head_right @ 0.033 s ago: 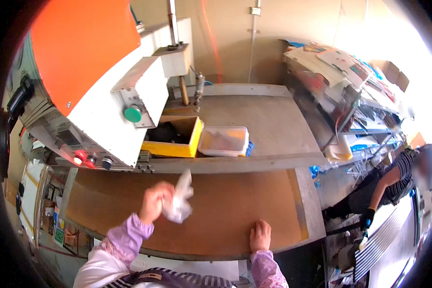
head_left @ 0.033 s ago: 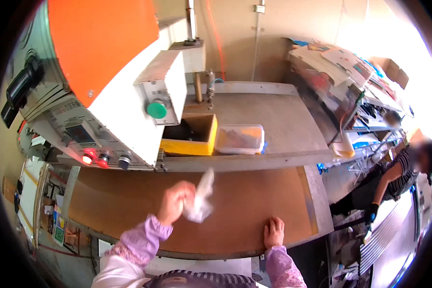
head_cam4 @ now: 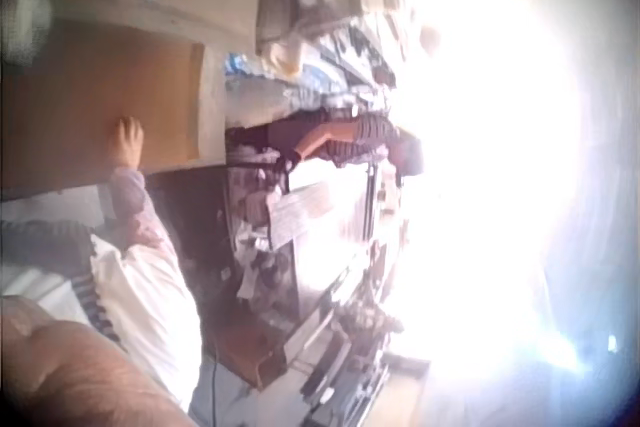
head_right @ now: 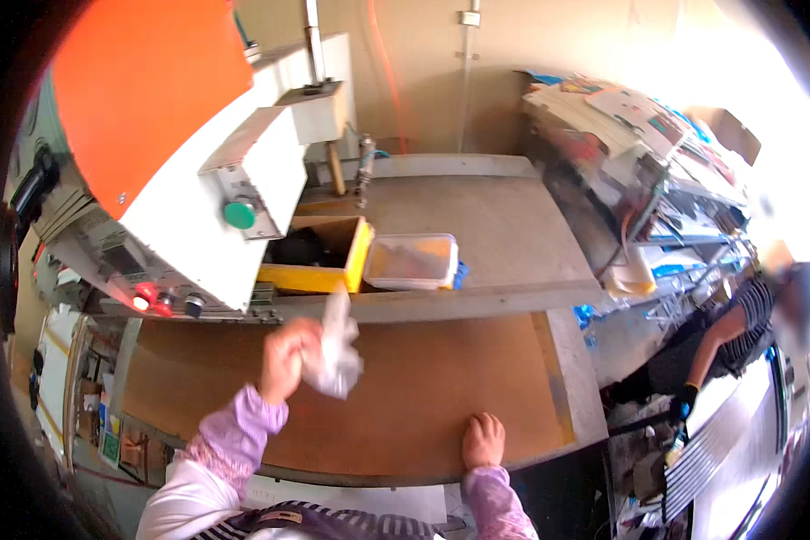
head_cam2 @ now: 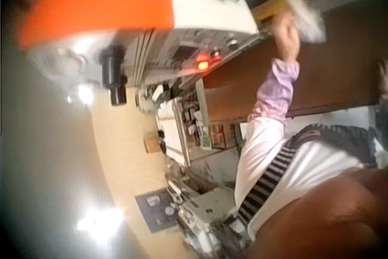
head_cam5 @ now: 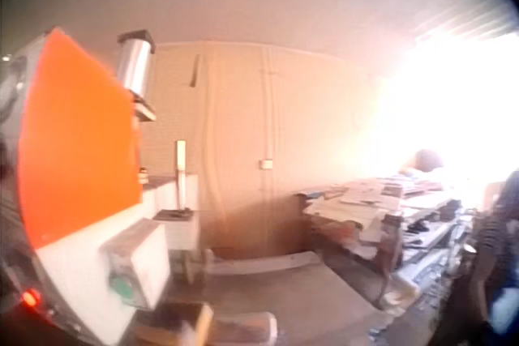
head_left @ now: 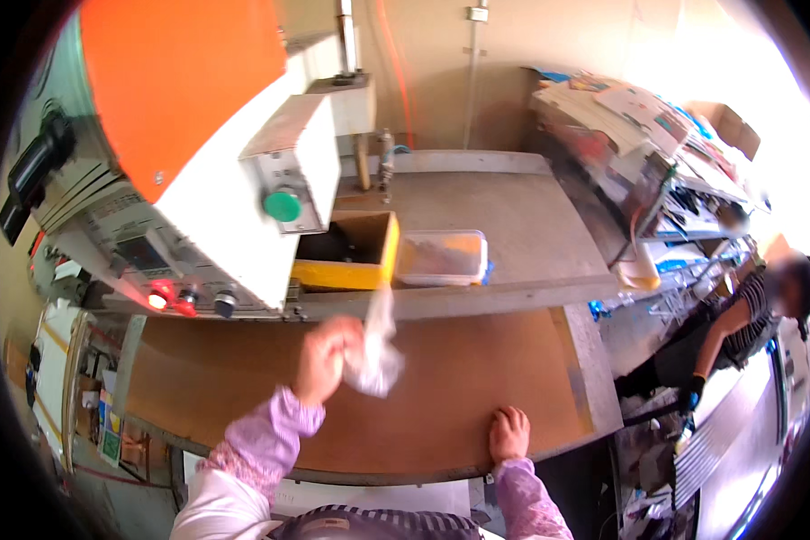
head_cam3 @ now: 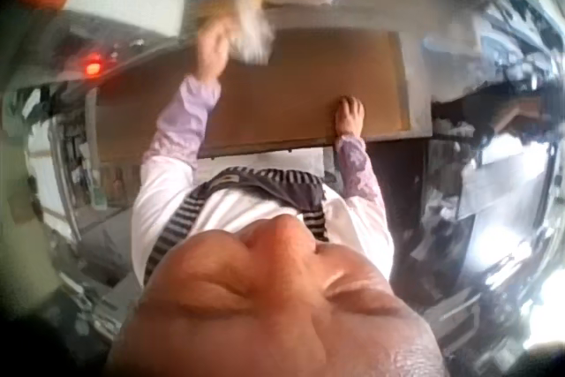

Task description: The person places a patterned board and metal strips into a heat press machine, adjusts the controls on the front panel, and operates the press.

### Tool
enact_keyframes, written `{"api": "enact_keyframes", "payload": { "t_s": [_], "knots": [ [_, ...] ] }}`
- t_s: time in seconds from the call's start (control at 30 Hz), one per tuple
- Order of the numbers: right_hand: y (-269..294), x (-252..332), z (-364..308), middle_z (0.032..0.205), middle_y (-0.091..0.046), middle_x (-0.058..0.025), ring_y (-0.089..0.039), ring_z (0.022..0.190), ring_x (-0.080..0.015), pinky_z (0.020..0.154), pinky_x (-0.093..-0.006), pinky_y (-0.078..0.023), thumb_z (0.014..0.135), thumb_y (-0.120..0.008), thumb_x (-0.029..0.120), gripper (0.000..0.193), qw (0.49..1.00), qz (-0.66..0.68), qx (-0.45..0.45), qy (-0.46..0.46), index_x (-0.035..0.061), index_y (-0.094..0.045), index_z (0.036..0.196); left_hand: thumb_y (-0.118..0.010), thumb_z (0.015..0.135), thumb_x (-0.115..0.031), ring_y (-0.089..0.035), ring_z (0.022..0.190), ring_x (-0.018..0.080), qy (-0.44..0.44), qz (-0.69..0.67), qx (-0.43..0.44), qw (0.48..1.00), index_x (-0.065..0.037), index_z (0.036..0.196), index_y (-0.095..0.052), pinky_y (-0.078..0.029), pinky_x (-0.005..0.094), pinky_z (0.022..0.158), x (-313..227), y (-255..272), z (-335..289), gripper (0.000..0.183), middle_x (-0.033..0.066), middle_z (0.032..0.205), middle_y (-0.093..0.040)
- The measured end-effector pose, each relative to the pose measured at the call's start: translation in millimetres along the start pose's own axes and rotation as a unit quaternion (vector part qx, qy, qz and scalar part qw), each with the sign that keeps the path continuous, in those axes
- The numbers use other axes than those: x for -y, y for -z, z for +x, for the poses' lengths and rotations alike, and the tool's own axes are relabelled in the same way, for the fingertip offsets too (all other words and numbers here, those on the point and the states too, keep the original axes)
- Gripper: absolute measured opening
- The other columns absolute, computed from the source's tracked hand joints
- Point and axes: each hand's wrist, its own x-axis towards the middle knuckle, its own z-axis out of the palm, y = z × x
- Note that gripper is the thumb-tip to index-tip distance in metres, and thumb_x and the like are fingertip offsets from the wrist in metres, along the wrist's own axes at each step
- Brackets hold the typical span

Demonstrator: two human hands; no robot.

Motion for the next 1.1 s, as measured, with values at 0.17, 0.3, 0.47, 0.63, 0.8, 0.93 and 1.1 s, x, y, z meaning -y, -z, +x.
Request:
{"api": "enact_keyframes", "payload": {
  "t_s": [0.17,0.3,0.47,0.63,0.8,0.93,1.1],
  "knots": [
    [4.6,-2.5,-2.9,0.111,-0.056,-0.0114,-0.051,0.107,-0.0315,0.092,-0.0428,-0.043,0.072,-0.060,0.012,0.030,0.999,0.009,-0.016,-0.038,0.0048,-0.061,0.101,-0.053,0.086,-0.016,-0.049,0.103,0.0348,-0.137,0.293,-0.099,0.941,0.002,0.106,-0.057,-0.038,0.0397,0.092,17.2,-30.2,126.0,0.027,0.0169,0.111,-0.050],
    [-13.5,-1.5,-5.2,0.110,-0.055,-0.0116,-0.050,0.109,-0.0290,0.094,-0.0404,-0.041,0.072,-0.059,0.012,0.031,0.999,0.027,-0.023,-0.041,0.0036,-0.060,0.101,-0.034,0.090,-0.062,-0.057,0.093,0.0380,0.300,0.353,0.220,0.859,0.006,0.091,-0.062,-0.042,0.0419,0.085,109.3,-1.3,174.0,0.074,0.0246,0.096,-0.062],
    [11.6,-1.9,-9.9,0.110,-0.055,-0.0097,-0.049,0.110,-0.0260,0.096,-0.0373,-0.040,0.072,-0.059,0.013,0.027,0.998,0.027,-0.024,-0.048,0.0025,-0.059,0.097,-0.021,0.091,-0.064,-0.057,0.098,0.0412,0.191,0.472,0.182,0.841,0.007,0.093,-0.065,-0.040,0.0451,0.088,116.1,-14.6,168.3,0.084,0.0295,0.094,-0.062],
    [1.3,-2.8,-10.2,0.110,-0.055,-0.0094,-0.049,0.110,-0.0252,0.097,-0.0360,-0.040,0.072,-0.059,0.013,0.028,0.998,0.033,-0.039,-0.039,0.0027,-0.060,0.098,-0.044,0.095,-0.017,-0.045,0.115,0.0339,-0.234,0.378,-0.022,0.895,-0.002,0.118,-0.053,-0.034,0.0452,0.098,19.1,-46.1,42.6,0.029,0.0185,0.125,-0.045],
    [4.3,-11.1,-16.1,0.109,-0.055,-0.0098,-0.049,0.109,-0.0256,0.096,-0.0356,-0.040,0.072,-0.059,0.014,0.028,0.998,0.009,-0.037,-0.051,0.0023,-0.060,0.098,-0.050,0.089,-0.019,-0.040,0.122,0.0351,0.012,0.405,0.158,0.901,-0.003,0.118,-0.051,-0.032,0.0471,0.099,69.2,-27.0,-158.2,0.033,0.0157,0.134,-0.039],
    [-1.5,-7.2,-11.5,0.109,-0.055,-0.0100,-0.049,0.109,-0.0261,0.096,-0.0357,-0.040,0.072,-0.059,0.014,0.028,0.999,0.012,-0.030,-0.031,0.0022,-0.060,0.097,-0.049,0.093,-0.031,-0.042,0.122,0.0382,0.175,0.469,0.095,0.861,-0.002,0.127,-0.049,-0.035,0.0469,0.101,57.4,18.6,-227.8,0.045,0.0209,0.136,-0.041],
    [-2.3,-10.3,-12.9,0.107,-0.055,-0.0100,-0.050,0.108,-0.0262,0.095,-0.0360,-0.040,0.072,-0.059,0.013,0.025,0.998,0.028,-0.048,-0.029,0.0024,-0.060,0.094,-0.047,0.094,-0.030,-0.044,0.120,0.0372,0.171,0.492,0.055,0.852,-0.002,0.126,-0.050,-0.036,0.0457,0.100,54.0,21.7,-245.0,0.043,0.0212,0.133,-0.044]
  ]
}}
